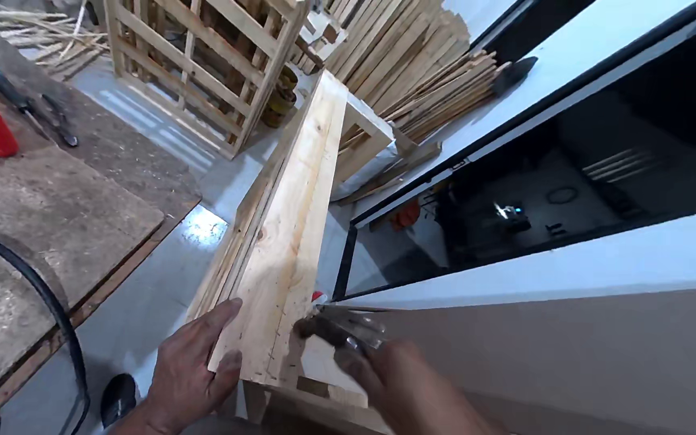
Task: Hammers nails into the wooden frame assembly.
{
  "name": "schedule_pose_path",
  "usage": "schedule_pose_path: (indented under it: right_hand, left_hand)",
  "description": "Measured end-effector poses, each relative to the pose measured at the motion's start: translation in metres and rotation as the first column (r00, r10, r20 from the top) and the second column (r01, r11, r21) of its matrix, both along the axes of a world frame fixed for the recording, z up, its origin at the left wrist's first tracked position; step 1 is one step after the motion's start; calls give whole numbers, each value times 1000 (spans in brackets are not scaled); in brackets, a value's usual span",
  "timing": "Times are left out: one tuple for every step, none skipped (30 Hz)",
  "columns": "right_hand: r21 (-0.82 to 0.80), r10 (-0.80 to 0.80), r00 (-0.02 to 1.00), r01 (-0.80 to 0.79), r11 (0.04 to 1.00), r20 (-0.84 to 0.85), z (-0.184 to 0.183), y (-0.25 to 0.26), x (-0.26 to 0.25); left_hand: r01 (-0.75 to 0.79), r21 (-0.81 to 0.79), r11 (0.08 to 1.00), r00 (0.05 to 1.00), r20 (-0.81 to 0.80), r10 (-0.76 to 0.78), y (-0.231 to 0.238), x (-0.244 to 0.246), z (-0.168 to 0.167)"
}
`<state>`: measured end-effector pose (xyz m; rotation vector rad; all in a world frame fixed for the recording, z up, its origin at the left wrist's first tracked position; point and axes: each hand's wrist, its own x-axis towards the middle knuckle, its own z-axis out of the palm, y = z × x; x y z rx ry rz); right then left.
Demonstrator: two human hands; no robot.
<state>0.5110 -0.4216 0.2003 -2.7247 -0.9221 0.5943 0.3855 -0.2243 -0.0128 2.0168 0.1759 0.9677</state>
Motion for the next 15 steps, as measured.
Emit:
schedule_pose_path:
  right_hand:
    - [88,-2,999,-2,996,43,11,1,7]
    - [238,-26,996,5,971,84,19,-1,8]
    - [371,-64,993,24,928,96,25,-1,7]
    - [456,-97,991,47,889,87,23,-2,4]
    - [469,-114,993,84,879,38,13,-4,-1]
    - [394,-103,995,99,914,-11,-2,-7,-3]
    - [233,-86,995,96,968,-53,-14,-7,-2]
    - [57,-46,997,50,997,-65,-17,-5,2]
    - [-57,-25,998,21,998,-65,-10,0,8]
    - [-49,6,1000,-7,999,-17,2,1,15]
    - [69,18,998,-22,997,53,14,0,16]
    - [250,5,993,-34,968,115,23,-2,15]
    - [415,-22,987,-46,909,157,28,-4,14]
    - [510,-51,982,-50,858,184,27,-5,11]
    - [550,-77,985,-21,835,155,18,-8,8]
  left_hand:
    - [1,3,1000,1000,-8,-1,0,-1,0]
    - [5,5,1000,1000,-11,-4,-1,-2,-1]
    - [6,2,1000,1000,-6,-6,-1,-2,-3]
    - [6,-5,1000,1000,-1,-6,-1,-2,-4]
    - [8,-13,1000,1000,0,-8,-2,-2,-5]
    - [12,-17,1000,1000,1,-12,-2,-2,-5]
    - [18,-15,1000,1000,-2,-18,-1,-2,-5]
    - [26,-5,1000,1000,-8,-26,-1,-3,-4]
    - [36,5,999,999,-12,-36,1,-2,-2]
    - [35,12,999,999,-12,-35,1,-1,-2]
    - [41,15,999,999,-10,-41,1,-2,-3]
    - [48,20,999,999,-7,-48,1,-3,-4]
    - [49,26,998,999,-1,-49,2,-2,-5]
    - [47,28,999,999,0,-47,2,-3,-5]
    - [43,29,999,999,-7,-43,1,-3,-5]
